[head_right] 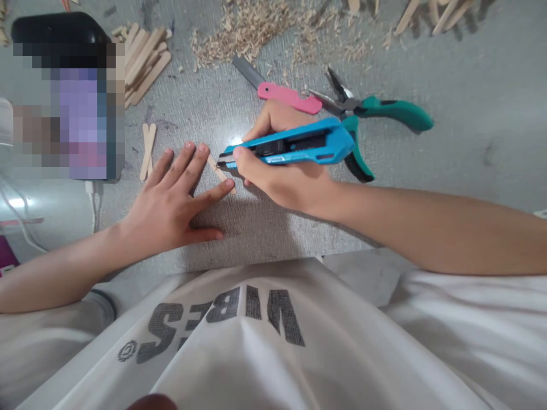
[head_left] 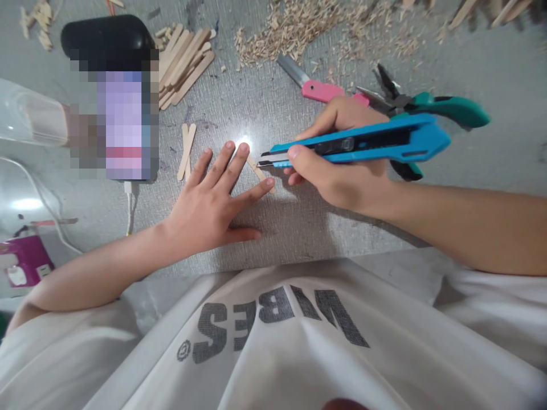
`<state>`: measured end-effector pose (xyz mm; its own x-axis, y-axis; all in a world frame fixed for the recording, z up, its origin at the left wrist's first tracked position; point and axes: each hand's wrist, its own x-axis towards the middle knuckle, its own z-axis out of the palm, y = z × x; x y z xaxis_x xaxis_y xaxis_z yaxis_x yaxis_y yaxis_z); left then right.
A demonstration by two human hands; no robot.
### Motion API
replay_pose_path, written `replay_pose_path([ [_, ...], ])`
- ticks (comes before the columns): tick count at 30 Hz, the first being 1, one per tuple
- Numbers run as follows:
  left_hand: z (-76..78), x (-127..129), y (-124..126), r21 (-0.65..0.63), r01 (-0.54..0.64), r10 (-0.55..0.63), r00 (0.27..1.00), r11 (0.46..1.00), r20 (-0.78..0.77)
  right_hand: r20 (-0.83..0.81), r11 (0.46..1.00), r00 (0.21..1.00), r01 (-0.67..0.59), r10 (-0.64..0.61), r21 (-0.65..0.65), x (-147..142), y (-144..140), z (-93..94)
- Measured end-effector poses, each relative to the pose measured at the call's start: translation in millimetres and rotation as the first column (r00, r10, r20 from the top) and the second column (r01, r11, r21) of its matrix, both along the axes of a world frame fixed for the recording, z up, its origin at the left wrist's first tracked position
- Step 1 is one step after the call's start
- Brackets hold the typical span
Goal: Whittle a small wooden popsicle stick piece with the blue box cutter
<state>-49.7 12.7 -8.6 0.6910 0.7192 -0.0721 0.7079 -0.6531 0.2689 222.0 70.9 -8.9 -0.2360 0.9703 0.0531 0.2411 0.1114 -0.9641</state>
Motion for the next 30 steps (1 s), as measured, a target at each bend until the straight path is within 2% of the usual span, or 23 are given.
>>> replay_pose_path([
  [3,0.6,-0.5,0.3,0.001,0.005,-0.005,1.000,1.000,-0.005,0.181,0.986,0.983,-0.011,-0.020,0.168,1.5,-0.6,3.4],
  [7,0.7,0.1,0.1,0.005,0.004,-0.004,1.000,1.000,-0.008,0.278,0.982,0.960,-0.028,-0.025,0.185,3.8,-1.8,4.9],
  [14,1.4,1.5,0.1,-0.001,0.002,-0.002,0.999,1.000,-0.042,0.262,0.988,0.965,-0.048,0.009,0.144,4.9,-4.1,4.9],
  [19,0.3,0.1,0.0,0.004,0.013,-0.013,0.999,1.000,-0.040,0.252,0.972,0.968,-0.070,0.012,0.225,5.5,-6.1,4.1],
  [24,-0.3,-0.3,-1.0,0.009,0.007,-0.007,1.000,1.000,-0.026,0.268,0.972,0.963,-0.067,0.004,0.226,4.2,-6.2,3.1],
  [30,-0.2,0.5,-0.7,0.013,0.011,-0.010,0.999,1.000,-0.042,0.296,0.950,0.955,-0.096,0.004,0.297,6.2,-5.6,2.3],
])
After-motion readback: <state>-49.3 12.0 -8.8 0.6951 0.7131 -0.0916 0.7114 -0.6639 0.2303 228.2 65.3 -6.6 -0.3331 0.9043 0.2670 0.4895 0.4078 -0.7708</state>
